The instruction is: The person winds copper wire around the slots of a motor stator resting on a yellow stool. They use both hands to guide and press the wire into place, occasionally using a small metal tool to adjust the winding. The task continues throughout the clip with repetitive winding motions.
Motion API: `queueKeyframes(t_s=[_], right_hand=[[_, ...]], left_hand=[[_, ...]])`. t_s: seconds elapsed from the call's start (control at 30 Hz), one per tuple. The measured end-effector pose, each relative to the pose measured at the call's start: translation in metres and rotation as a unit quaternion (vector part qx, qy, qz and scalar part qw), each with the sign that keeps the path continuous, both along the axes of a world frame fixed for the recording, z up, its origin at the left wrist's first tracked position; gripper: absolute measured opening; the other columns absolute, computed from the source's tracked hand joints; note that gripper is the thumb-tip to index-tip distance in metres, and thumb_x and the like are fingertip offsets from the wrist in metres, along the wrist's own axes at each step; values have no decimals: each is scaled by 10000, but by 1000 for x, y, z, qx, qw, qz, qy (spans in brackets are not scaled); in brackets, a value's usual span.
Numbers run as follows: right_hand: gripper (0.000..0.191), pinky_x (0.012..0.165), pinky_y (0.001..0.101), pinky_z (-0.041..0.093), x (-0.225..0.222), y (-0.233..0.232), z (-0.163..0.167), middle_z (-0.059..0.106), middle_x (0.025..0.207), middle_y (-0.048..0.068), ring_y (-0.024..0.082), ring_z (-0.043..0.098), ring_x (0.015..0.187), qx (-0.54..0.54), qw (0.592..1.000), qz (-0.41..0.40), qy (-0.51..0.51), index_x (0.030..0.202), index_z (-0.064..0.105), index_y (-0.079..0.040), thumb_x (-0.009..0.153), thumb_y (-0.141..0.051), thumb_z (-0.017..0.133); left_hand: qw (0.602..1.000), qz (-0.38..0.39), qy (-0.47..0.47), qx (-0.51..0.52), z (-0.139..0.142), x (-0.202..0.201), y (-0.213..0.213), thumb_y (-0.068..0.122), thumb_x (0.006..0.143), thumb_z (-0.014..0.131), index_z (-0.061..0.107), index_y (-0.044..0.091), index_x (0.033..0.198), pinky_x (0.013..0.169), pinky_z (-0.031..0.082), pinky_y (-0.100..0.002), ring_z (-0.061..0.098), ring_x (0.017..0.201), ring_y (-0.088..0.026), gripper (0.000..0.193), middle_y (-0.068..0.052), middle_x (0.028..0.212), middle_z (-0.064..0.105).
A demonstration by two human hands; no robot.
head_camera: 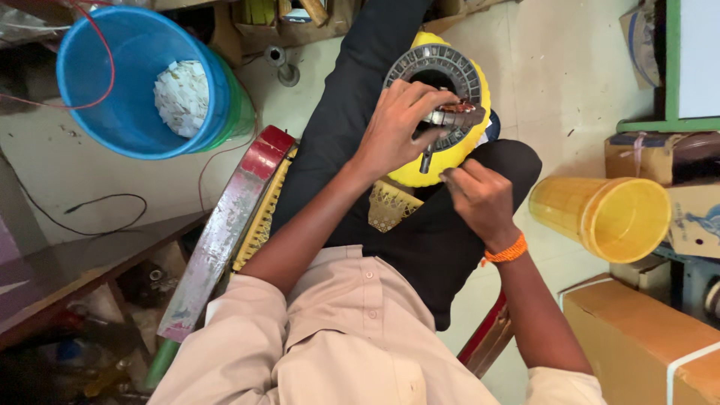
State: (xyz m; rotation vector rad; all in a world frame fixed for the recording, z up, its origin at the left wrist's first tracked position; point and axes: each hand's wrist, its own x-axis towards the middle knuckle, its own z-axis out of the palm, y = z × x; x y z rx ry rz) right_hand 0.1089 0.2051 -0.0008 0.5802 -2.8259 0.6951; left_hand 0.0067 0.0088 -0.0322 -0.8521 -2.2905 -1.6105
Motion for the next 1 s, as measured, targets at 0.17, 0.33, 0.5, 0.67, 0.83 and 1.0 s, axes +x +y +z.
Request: queueKeyframes(t_s=[0.17, 0.33, 0.5, 0.67, 0.83, 1.0], right_hand=[[89, 611, 326, 431, -2, 16, 29, 608, 810, 72, 165, 563, 663, -114, 984, -129, -36, 950, 732, -29, 916, -4, 810], [95, 629, 317, 355, -27, 16, 48, 514, 791, 59, 149, 443, 673, -162, 974, -155, -23, 980, 722, -10, 969, 3, 816], [114, 655, 317, 353, -55, 5, 56, 467, 790, 48, 144, 419, 710, -163, 980, -113, -10, 996, 710, 5, 992, 14, 824], [122, 635, 314, 346, -57, 3, 58, 489, 787, 46, 134, 419, 688, -172, 979, -106, -33, 976, 701, 9, 976, 5, 823], [116, 627, 308, 363, -72, 16, 48, 523, 790, 57, 133, 435, 681, -149, 980, -129, -18, 969, 708, 13, 993, -16, 817], [124, 599, 303, 401, -118, 28, 30, 642, 829, 85, 135, 524, 649, -115, 987, -108, -17, 974, 704, 20, 1000, -30, 814]], left_hand=[[998, 11, 17, 57, -32, -8, 12, 94, 793, 891, 645, 131, 1194, 953, 453, -395, 561, 1037, -267, 472, -26, 1130, 665], [995, -61, 33, 67, -44, -29, 9, 55, 790, 900, 634, 91, 1208, 926, 462, -384, 566, 1005, -262, 497, -6, 1085, 680], [994, -73, 32, 74, -40, -32, 8, 17, 780, 881, 638, 79, 1211, 923, 478, -383, 569, 1021, -268, 499, -22, 1087, 662], [993, -71, 29, 88, -38, -29, 7, 18, 780, 884, 636, 82, 1193, 950, 483, -376, 581, 1061, -258, 486, -34, 1106, 658], [994, -69, 33, 82, -35, -27, 8, 28, 789, 895, 634, 85, 1172, 966, 475, -389, 572, 1071, -274, 467, -43, 1121, 660], [995, -66, 41, 67, -23, -16, 6, 53, 785, 879, 627, 83, 1183, 984, 460, -407, 550, 1082, -305, 471, -72, 1124, 636]])
